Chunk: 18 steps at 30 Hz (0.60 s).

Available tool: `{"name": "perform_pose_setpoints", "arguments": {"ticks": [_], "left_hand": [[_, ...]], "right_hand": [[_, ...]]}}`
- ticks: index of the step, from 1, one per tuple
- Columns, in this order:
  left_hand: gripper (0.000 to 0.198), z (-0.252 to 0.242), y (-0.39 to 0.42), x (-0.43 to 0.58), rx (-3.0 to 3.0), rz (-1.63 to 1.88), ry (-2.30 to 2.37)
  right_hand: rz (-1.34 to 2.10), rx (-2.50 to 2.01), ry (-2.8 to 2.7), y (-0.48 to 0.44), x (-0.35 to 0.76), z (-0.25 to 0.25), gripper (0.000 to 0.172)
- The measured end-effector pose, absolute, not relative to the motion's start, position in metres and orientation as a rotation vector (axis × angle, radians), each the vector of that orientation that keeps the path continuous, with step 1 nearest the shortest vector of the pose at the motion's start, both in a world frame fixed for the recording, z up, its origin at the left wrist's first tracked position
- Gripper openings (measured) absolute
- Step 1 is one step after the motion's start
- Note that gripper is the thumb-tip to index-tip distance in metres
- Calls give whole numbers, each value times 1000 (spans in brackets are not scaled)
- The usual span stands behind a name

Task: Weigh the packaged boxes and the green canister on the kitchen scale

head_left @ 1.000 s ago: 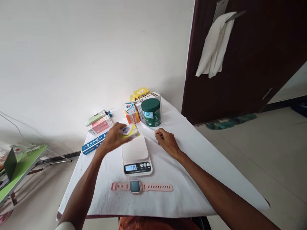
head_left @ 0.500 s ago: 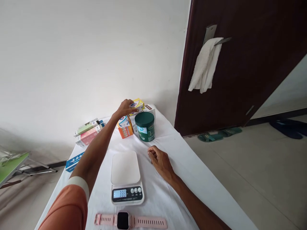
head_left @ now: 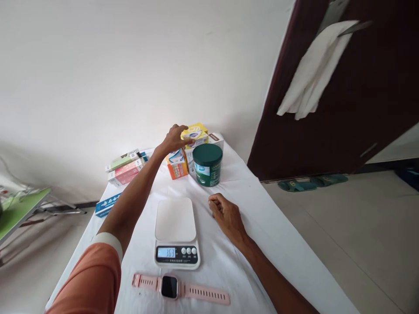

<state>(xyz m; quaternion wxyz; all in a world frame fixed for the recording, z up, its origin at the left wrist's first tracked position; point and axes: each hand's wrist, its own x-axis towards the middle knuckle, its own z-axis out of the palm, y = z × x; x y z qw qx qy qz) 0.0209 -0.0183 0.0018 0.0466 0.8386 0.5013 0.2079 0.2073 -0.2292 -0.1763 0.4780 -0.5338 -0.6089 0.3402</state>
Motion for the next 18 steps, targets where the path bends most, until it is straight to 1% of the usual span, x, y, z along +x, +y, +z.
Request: {"name": "perform_pose_setpoints", "arguments": {"ticks": [2,5,8,10,13,15,18], "left_hand": [[67,-6,-40,-9,2584,768,1491],[60,-25,-84,-71,2586,833,1539],[53,-48,-131,-138,2494,776,1773],[48,-62,-158,-177,2386,680,1958],[53,-82,-185,-216,2171,437,2150],[58,-92,-196,-229,2058,312,2196],[64,-101,-204,-238,2008,269,2191]], "right_hand": [[838,-1320,-1477,-231,208,-174,24],[836,-1343,-1486,-231,208,-173,24],[822,-1352,-1522,-231,208,-172,24],[819,-1363,-1532,-232,208,-172,23],[814,-1381,-1529,-233,206,-171,23],[810,-1386,-1532,-233,205,-170,23],[821,-1379,-1524,-233,203,-169,23]]}}
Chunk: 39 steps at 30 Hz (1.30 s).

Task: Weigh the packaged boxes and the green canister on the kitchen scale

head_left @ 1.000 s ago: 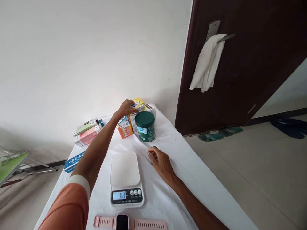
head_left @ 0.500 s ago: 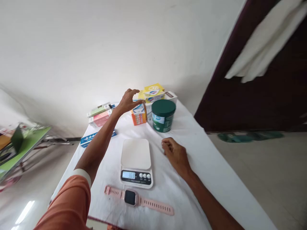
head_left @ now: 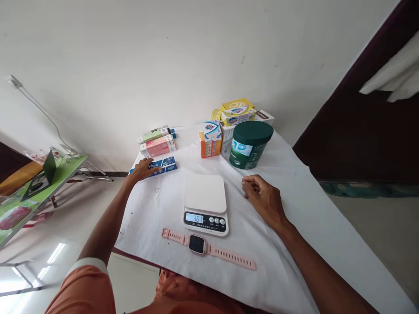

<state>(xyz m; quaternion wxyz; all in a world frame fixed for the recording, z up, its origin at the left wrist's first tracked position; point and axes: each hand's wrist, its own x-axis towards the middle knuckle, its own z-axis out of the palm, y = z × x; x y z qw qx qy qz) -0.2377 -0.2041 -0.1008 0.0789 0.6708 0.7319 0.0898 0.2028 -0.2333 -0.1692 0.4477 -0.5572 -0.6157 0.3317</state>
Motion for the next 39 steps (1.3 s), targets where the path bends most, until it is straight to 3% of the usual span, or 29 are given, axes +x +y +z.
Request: {"name": "perform_pose_setpoints", "arguments": {"ticks": [8,15,22,31,35,39], "left_hand": [[54,-101,-220,-249,2142,337,2102],[62,-59,-248,-210,2217,635,1887],[50,-48,-255,-104,2470,429,1423],[50,-62,-260,-67,2509,257,1366],[63,-55,-258,-87,2369,581,1330],[52,-83,-249,-117,2007,1210,1570]], "right_hand": [[778,-1340,-1526,-232,202,-170,18],[774,-1323,-1528,-232,201,-168,17],[837,-1291,-1493,-232,202,-169,18],[853,-1274,-1497,-231,203,-169,21],[865,-1278,-1500,-233,204,-169,20],[863,-1281,-1495,-234,204,-169,22]]}}
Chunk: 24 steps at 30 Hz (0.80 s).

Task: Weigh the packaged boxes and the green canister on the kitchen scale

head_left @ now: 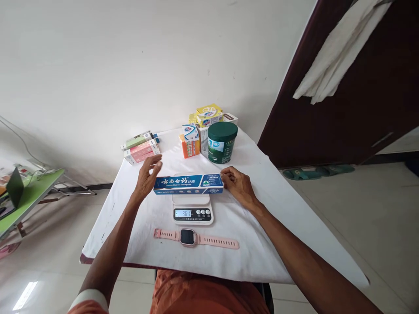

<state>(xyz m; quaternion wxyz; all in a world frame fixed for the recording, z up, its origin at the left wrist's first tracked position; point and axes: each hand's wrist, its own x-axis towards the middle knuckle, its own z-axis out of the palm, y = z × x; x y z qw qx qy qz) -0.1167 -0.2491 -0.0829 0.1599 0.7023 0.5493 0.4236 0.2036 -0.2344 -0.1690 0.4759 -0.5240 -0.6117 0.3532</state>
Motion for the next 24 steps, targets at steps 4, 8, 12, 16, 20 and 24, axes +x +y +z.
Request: {"name": "perform_pose_setpoints", "arguments": {"ticks": [4,8,12,16,20,24], "left_hand": [[64,-138,-244,-142,1628,1494,1805],[61,-166,-248,-153,1586,1482,1792],[58,-165,-252,-155,1606,1443,1750],[60,-162,-255,-156,1582,1428,1785],[61,-160,-256,-157,1616,1371,1807],[62,-158,-255,-157,1651,1307,1844]], "right_hand": [[881,-1290,-1480,-235,202,-168,24],[900,-1308,-1461,-235,202,-169,25],[914,-1317,-1446,-236,203,-169,24],[914,-1309,-1451,-239,207,-169,22],[890,-1312,-1465,-240,209,-170,19],[884,-1302,-1473,-238,208,-170,18]]}}
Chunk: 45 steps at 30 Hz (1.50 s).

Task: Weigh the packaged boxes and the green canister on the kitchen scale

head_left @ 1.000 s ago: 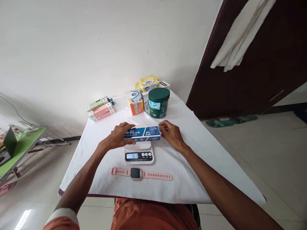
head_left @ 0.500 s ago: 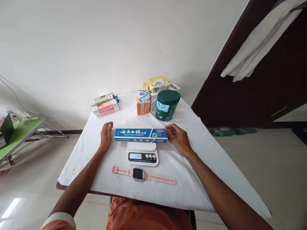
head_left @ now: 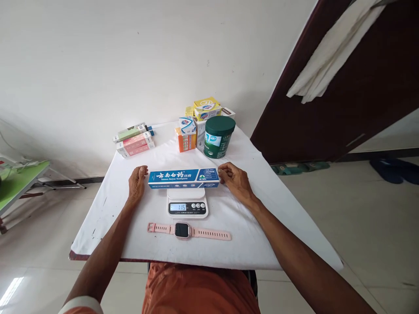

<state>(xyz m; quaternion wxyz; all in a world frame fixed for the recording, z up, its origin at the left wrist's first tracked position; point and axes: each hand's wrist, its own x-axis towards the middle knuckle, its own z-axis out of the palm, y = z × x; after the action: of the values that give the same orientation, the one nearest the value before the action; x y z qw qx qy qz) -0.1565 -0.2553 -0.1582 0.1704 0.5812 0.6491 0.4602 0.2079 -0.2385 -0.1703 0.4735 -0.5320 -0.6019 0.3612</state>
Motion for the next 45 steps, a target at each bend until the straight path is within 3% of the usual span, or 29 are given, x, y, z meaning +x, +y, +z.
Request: {"name": "perform_pose_setpoints", "arguments": {"ticks": [7,12,14,19,21,25,38,45], "left_hand": [[69,-153,-255,-155,1638,1320,1829],[63,-111,-268,-142,1816,1387,1691],[60,-91,-275,-129,2066,1200,1627],[73,-72,-278,-92,2523,546,1477],[66,-74,-273,-85,2585,444,1446],[46,-77,-261,-82,2618,346,1432],[44,-19,-217,-24,2776,247,1122],[46,-54,-171,49,2873,91,906]], "right_hand": [[882,-1309,-1475,-238,207,-167,21],[906,-1267,-1445,-238,207,-167,22],[914,-1264,-1433,-237,206,-167,21],[840,-1279,-1378,-235,215,-158,19],[766,-1283,-1283,-231,226,-152,20],[642,-1282,-1078,-224,248,-144,18],[490,-1174,-830,-227,283,-126,15],[295,-1155,-733,-233,294,-121,12]]}}
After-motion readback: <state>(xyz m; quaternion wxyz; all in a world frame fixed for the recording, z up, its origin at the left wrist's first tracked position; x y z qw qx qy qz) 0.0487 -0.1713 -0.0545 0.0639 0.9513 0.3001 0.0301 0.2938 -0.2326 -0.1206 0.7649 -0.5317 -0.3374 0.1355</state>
